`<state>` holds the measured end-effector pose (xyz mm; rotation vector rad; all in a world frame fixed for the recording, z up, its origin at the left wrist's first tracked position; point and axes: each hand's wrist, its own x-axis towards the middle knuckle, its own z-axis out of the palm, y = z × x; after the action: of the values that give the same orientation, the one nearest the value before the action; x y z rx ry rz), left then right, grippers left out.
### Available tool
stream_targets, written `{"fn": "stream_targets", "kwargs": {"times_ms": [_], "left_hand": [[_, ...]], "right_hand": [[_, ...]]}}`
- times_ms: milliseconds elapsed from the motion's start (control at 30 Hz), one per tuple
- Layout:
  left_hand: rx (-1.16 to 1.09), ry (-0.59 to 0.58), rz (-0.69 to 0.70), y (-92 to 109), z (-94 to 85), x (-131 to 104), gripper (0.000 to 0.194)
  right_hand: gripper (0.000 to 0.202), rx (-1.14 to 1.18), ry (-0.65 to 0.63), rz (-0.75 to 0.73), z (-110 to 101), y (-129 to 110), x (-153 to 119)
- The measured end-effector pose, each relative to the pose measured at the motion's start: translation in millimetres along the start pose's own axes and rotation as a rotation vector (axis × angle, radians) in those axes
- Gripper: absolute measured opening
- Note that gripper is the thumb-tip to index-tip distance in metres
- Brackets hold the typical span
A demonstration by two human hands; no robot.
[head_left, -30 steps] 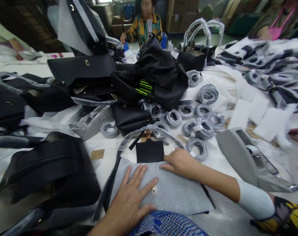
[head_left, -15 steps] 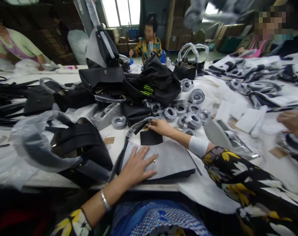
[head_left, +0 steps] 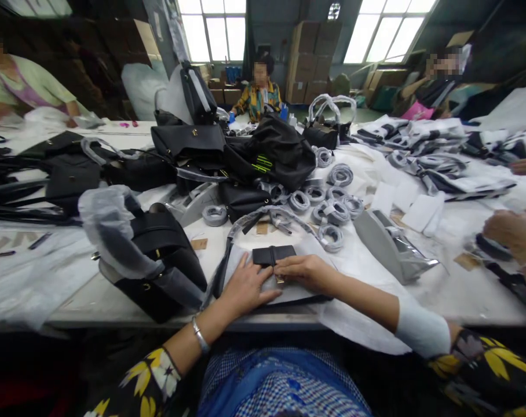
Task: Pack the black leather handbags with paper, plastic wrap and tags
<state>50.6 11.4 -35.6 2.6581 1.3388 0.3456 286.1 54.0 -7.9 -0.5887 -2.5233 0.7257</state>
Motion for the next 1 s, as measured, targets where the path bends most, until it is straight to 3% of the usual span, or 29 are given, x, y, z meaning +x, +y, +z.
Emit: {"fn": "stream_targets", "kwargs": {"times_ms": [133,333,567,667,733,800,1000], "left_hand": [[0.012,0.009,0.014,0.8,-1.3,-0.5,0.062],[0.036,0.027,0.024,1.6,-2.1,-0.6,0.063],[0.102,0.233,0.009,7.9,1.1,-14.5,0.061],[0.09,0.305,0.149,8.1,0.9,-20.8,0.045],[0.052,0.289,0.342,8.4,0.1,-22.7,0.034],[-0.013,0.259,0.448,9.6,0.0,-23.2,0.034],[-0.223,0.204,0.341,13.1,8.6,-22.0,0.034]], "right_hand": [[0.029,0.029,-0.005,-0.055,9.9,4.9,-6.0],[0.021,-0.046,0.054,0.057,16.0,4.5,-5.9],[0.023,0.037,0.018,0.123,21.4,6.6,-9.0],[0.02,0.087,0.022,0.122,24.0,9.7,-8.9],[0.019,0.08,0.025,0.126,24.3,9.8,-8.0],[0.019,0.069,0.022,0.128,22.4,8.0,-6.6],[0.021,-0.015,-0.041,0.103,16.0,5.1,-0.1]]}}
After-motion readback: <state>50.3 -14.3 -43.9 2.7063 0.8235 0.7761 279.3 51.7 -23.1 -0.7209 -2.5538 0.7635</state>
